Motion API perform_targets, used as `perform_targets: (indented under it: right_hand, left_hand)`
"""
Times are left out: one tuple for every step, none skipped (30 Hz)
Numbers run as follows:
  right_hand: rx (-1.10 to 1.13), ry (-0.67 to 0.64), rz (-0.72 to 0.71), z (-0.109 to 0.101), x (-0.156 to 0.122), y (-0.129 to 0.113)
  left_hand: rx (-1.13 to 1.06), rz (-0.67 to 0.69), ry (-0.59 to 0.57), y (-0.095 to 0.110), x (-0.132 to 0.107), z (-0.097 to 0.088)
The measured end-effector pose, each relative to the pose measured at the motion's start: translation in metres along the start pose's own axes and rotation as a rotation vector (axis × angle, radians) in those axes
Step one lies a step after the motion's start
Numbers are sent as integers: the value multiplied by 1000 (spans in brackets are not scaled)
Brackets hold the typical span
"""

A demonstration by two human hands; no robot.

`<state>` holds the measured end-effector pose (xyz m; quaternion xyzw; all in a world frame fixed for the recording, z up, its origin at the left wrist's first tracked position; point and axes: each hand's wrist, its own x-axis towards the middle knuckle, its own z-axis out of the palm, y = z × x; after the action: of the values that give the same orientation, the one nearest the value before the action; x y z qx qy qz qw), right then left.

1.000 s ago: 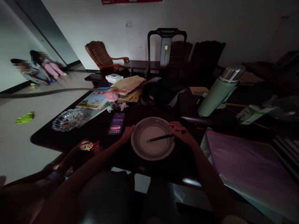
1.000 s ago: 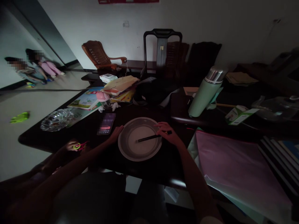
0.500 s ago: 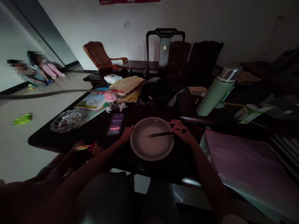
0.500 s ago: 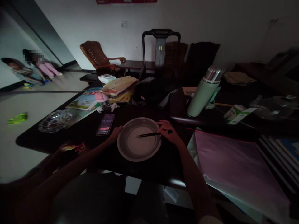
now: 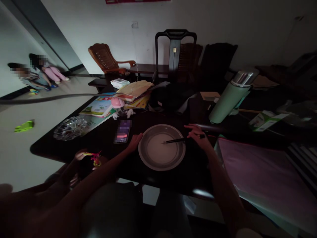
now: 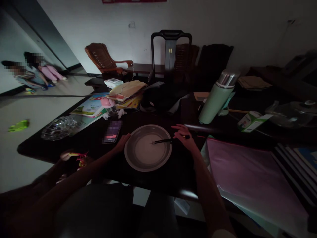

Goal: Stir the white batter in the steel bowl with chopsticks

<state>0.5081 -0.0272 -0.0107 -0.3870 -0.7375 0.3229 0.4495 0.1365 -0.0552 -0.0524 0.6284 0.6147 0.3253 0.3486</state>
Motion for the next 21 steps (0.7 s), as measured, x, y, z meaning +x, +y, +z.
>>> perform_targets:
  right_hand:
    - [16, 21, 7, -6, 0, 0]
    - [34, 22, 10, -10, -1, 0]
    - [55, 0, 8, -11, -1, 0]
    - [72, -43, 1, -9, -2, 0]
    - [82, -91, -9, -4, -2, 0]
    - [86, -146, -21, 2, -2, -1]
    - [76, -173, -33, 9, -2, 0]
    - [58, -182, -47, 14, -1, 0]
    - [37, -171, -53, 16, -1, 0]
    - [17, -135, -52, 16, -1, 1]
    - [4, -83, -46, 12, 0, 1]
    - [0, -25, -34, 7, 0, 1]
    - [4, 34, -18, 0, 0, 1]
    - [26, 56, -8, -6, -1, 1]
    - [49, 49, 1, -10, -1, 0]
    - [71, 17, 3, -11, -1, -1]
    - [87, -36, 1, -8, -2, -2]
    - [94, -96, -6, -4, -2, -2]
    - [93, -144, -20, 3, -2, -2]
    - [83, -188, -32, 9, -2, -2]
    - [69, -198, -52, 14, -1, 0]
  left_hand:
    - [2, -1, 12, 0, 0, 0]
    - [3, -1, 21, 0, 0, 1]
    - [2, -1, 18, 1, 0, 1]
    - [-3, 0, 12, 1, 0, 1]
    - [-8, 2, 0, 1, 0, 1]
    - [-15, 6, -8, 2, 0, 1]
    - [-22, 10, -12, 2, 0, 1]
    - [-26, 15, -15, 2, 0, 1]
    - [-24, 21, -14, 2, -1, 0]
    - [-17, 25, -13, 2, -1, 0]
    - [-8, 27, -10, 2, -1, 0]
    - [1, 26, -4, 2, -1, 0]
    - [9, 25, -4, 2, 0, 0]
    - [11, 22, -2, 2, 0, 0]
    - [7, 20, -2, 2, 0, 0]
    - [0, 17, -5, 2, 0, 1]
    - [-7, 15, -4, 2, 0, 1]
    - [-15, 14, -2, 2, 0, 1]
    - [-21, 12, 2, 1, 0, 1]
    - [-25, 8, 9, 1, 0, 1]
    - [-26, 5, 13, 1, 0, 1]
